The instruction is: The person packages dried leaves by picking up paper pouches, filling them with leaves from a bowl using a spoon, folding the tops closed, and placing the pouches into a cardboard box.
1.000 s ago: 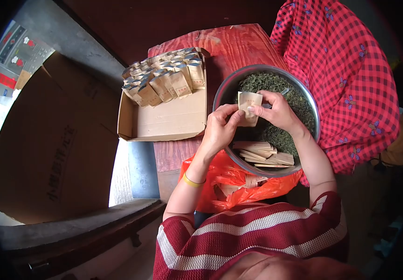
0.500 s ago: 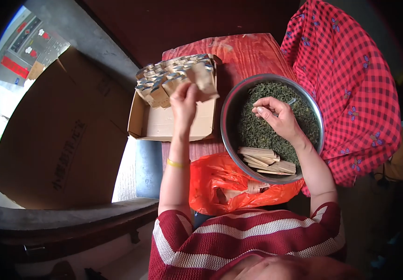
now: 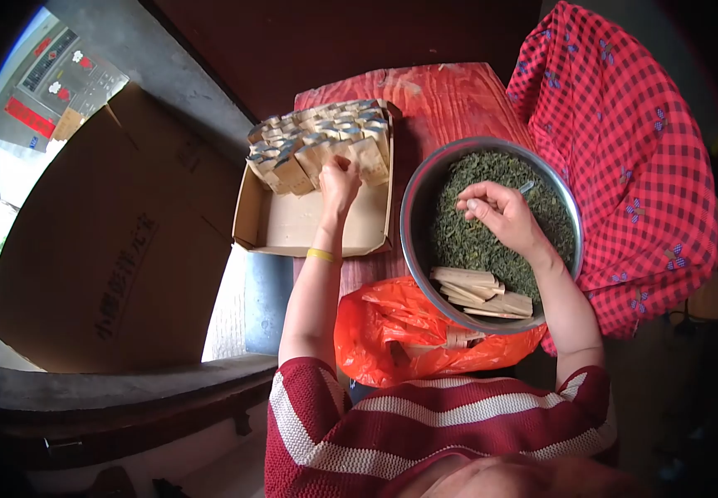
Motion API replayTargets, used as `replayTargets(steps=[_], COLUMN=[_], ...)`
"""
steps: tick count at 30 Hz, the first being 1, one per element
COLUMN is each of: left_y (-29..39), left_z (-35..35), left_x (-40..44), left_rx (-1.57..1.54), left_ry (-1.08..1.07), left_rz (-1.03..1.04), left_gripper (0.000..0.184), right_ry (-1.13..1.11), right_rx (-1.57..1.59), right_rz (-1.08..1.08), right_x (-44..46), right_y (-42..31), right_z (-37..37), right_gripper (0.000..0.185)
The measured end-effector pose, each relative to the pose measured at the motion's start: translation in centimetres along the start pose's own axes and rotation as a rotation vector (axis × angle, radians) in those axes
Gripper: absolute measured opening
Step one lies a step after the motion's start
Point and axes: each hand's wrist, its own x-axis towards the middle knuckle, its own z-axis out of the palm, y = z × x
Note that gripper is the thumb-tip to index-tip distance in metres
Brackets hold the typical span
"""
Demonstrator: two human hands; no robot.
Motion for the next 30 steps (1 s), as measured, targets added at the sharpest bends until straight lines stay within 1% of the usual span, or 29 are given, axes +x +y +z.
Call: replayTargets(steps=[1, 3, 6, 7, 9, 10, 11, 12, 13, 14, 15, 16, 17, 18, 19, 20, 21, 22, 23, 24, 25, 26, 27, 28, 29, 30], left_y=[1.0, 2.0, 5.7, 8.2, 13.0, 16.3, 18.4, 20.7, 21.3, 21.1, 21.5, 20.0, 20.1, 20.9, 19.6, 20.7, 20.5, 20.2, 20.9, 21.1, 20.0, 19.4, 18.8, 18.4, 19.7, 20.3], left_z=[-0.7, -1.4, -3.1, -4.2, -7.1, -9.1, -10.9, -12.2, -13.1, -15.4, -14.7, -17.3, -17.2, -15.2, -18.5, -16.1, -16.4, -17.1, -17.1, -15.4, -16.3, -17.4, -18.5, -19.5, -18.1, -16.7], left_x=[-0.7, -1.7, -4.5, -6.0, -8.9, -11.0, -12.7, -14.6, -14.8, -13.9, -14.5, -13.8, -14.5, -14.0, -14.9, -14.6, -14.3, -13.9, -13.5, -14.4, -8.8, -7.5, -7.9, -9.8, -14.6, -13.6], left_rx=[-0.038, -0.213, -0.453, -0.527, -0.636, -0.616, -0.656, -0.495, -0.548, -0.326, -0.337, -0.341, -0.349, -0.338, -0.319, -0.303, -0.285, -0.270, -0.261, -0.252, -0.243, -0.235, -0.236, -0.236, -0.230, -0.226], left_ry=[-0.017, -0.064, -0.236, -0.272, -0.362, -0.392, -0.417, -0.314, -0.384, -0.419, -0.437, -0.438, -0.407, -0.387, -0.373, -0.358, -0.349, -0.333, -0.312, -0.288, -0.274, -0.269, -0.263, -0.259, -0.259, -0.259], left_rz=[-0.017, 0.027, 0.097, 0.130, 0.282, 0.311, 0.373, 0.549, 0.786, 0.914, 0.890, 0.865, 0.869, 0.888, 0.889, 0.875, 0.880, 0.895, 0.913, 0.926, 0.936, 0.940, 0.938, 0.940, 0.939, 0.931], left_gripper=[0.020, 0.018, 0.014, 0.014, 0.017, 0.021, 0.035, 0.045, 0.064, 0.082, 0.082, 0.082, 0.082, 0.083, 0.083, 0.083, 0.083, 0.083, 0.084, 0.084, 0.084, 0.084, 0.084, 0.085, 0.085, 0.085], right_ry=[0.007, 0.012, 0.026, 0.026, 0.010, -0.045, -0.054, -0.007, 0.007, -0.100, -0.209, -0.330, -0.361, -0.356, -0.346, -0.339, -0.324, -0.314, -0.309, -0.307, -0.295, -0.276, -0.256, -0.236, -0.211, -0.188], right_rx=[-0.006, -0.002, -0.005, -0.005, -0.017, -0.104, -0.127, 0.134, 0.128, 0.312, 0.505, 0.701, 0.686, 0.670, 0.671, 0.678, 0.677, 0.667, 0.651, 0.638, 0.626, 0.618, 0.606, 0.592, 0.585, 0.580], right_rz=[-0.012, -0.036, -0.082, -0.120, -0.340, -0.494, -0.524, -0.616, -0.578, -0.660, -0.744, -0.829, -0.830, -0.845, -0.848, -0.838, -0.844, -0.859, -0.874, -0.885, -0.894, -0.894, -0.887, -0.882, -0.878, -0.867], right_x=[0.0, 0.1, -0.2, -0.5, -2.4, -3.5, -5.3, -6.3, -7.2, -7.9, -8.4, -8.6, -8.4, -7.8, -8.6, -8.7, -9.7, -16.0, -18.1, -19.7, -14.5, -15.6, -15.3, -25.5, -20.7, -21.2], right_y=[0.2, 0.3, -0.3, -0.9, -4.2, -7.0, -10.1, -11.1, -12.2, -13.5, -14.6, -15.0, -14.8, -14.3, -13.8, -13.8, -13.2, -13.4, -12.9, -11.5, -11.3, -10.8, -10.9, -10.7, -9.9, -9.5], right_z=[0.0, 0.0, 0.0, 0.1, 0.6, 0.6, 0.9, 2.5, 2.5, 2.4, 2.4, 2.3, 1.8, 0.4, 0.3, 1.8, 0.2, -1.9, -5.0, -7.9, -3.6, -4.6, -3.6, -8.5, -7.0, -7.2], right_gripper=[0.018, 0.018, 0.020, 0.020, 0.023, 0.024, 0.026, 0.020, 0.020, 0.015, 0.011, 0.007, 0.007, 0.006, 0.006, 0.006, 0.005, 0.005, 0.005, 0.005, 0.005, 0.005, 0.005, 0.005, 0.006, 0.006])
